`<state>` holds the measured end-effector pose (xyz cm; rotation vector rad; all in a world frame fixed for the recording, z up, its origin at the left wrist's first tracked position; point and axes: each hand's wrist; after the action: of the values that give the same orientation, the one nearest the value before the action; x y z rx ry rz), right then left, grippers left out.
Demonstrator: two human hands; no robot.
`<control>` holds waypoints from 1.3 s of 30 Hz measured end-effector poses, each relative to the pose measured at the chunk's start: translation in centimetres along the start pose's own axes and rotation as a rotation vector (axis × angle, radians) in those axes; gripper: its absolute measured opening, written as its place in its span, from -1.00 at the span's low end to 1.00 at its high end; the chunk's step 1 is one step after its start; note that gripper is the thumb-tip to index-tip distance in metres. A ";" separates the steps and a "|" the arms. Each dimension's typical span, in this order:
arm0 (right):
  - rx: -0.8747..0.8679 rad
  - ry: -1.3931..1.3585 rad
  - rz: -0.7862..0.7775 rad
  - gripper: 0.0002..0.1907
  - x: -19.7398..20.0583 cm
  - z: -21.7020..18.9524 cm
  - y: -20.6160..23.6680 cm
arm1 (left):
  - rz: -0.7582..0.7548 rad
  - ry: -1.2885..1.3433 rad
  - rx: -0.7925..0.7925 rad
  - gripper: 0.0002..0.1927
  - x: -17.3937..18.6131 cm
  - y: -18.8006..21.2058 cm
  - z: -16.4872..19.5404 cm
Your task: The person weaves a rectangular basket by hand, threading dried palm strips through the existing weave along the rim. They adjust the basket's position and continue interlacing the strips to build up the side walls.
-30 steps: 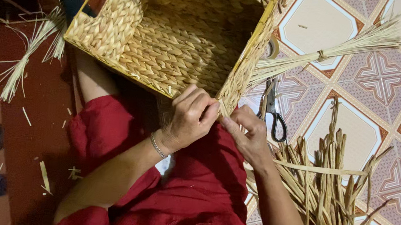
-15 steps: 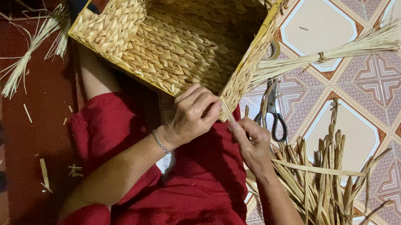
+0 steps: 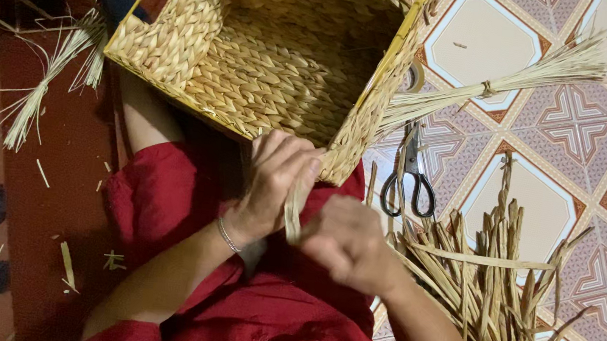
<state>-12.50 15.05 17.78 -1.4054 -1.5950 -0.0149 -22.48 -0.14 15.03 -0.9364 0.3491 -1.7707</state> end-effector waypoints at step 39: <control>-0.572 -0.155 -0.354 -0.78 3.8 9.3 -6.8 | 0.476 1.240 0.832 -0.81 11.6 -1.1 -11.9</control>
<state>-23.02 21.00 19.06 -1.5471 -2.0541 -0.6272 -33.56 -12.40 12.99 0.8464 0.4729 -1.5903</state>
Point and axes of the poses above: each hand's wrist, its own y-axis away from the middle knuckle, its own x-axis out of the back of the hand, z = x × y, and after that the axes turned 11 degrees about y, right-handed
